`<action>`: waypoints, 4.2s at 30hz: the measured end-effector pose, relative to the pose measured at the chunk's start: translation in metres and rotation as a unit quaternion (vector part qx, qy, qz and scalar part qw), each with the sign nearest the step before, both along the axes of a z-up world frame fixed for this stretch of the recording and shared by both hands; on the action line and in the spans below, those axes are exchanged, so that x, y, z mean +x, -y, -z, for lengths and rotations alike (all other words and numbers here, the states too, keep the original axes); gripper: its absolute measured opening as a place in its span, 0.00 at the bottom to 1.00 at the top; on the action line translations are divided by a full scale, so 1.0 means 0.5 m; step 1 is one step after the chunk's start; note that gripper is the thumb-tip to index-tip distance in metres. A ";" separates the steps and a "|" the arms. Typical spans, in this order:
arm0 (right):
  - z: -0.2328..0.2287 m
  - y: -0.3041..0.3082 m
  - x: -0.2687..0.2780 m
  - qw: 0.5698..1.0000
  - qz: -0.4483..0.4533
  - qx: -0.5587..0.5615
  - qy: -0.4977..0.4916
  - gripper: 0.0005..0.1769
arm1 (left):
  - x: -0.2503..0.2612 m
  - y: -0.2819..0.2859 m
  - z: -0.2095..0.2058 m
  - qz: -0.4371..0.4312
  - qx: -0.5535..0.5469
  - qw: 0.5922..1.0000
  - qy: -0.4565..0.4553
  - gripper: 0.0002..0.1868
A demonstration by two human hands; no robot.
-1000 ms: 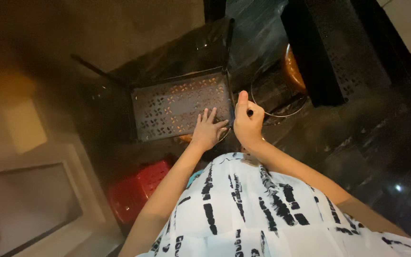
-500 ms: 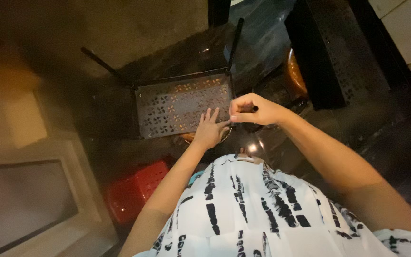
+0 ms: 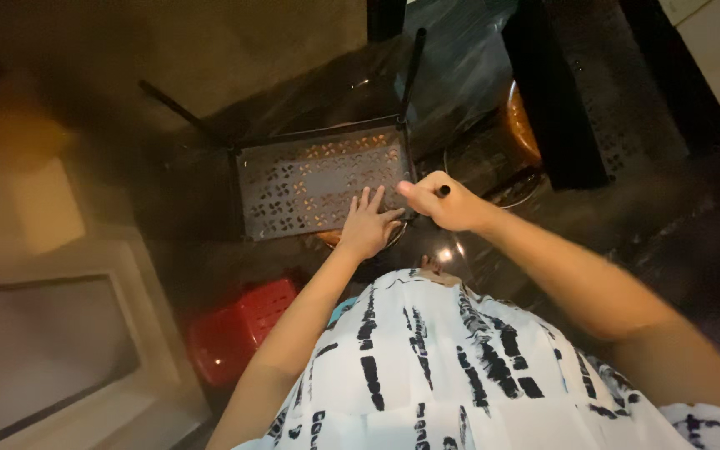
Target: The person assembles a perforated metal tray by inserting and tightening black rods into the tray's corner holes. They handle the tray and rods by hand, adjusting the tray's position and securing the rods to form a frame.
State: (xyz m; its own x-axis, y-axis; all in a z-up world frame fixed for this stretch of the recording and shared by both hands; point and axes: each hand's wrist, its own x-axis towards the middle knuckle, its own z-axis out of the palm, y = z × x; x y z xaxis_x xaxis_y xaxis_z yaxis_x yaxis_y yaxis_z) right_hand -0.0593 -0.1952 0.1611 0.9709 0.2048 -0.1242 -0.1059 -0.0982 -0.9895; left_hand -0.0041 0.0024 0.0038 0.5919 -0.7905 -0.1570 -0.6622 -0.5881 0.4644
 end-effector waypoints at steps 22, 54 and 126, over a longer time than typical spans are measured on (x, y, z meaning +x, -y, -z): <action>0.122 0.069 -0.009 0.911 -0.049 -0.396 0.102 0.35 | 0.011 0.001 0.002 0.045 0.035 0.998 0.016 0.22; 0.152 -0.086 -0.113 0.925 0.028 -0.338 0.173 0.19 | 0.066 -0.186 -0.100 -0.023 0.079 0.996 0.021 0.30; 0.005 0.066 0.063 0.979 0.192 0.037 0.056 0.36 | 0.107 0.042 -0.002 -0.079 0.117 0.990 -0.015 0.55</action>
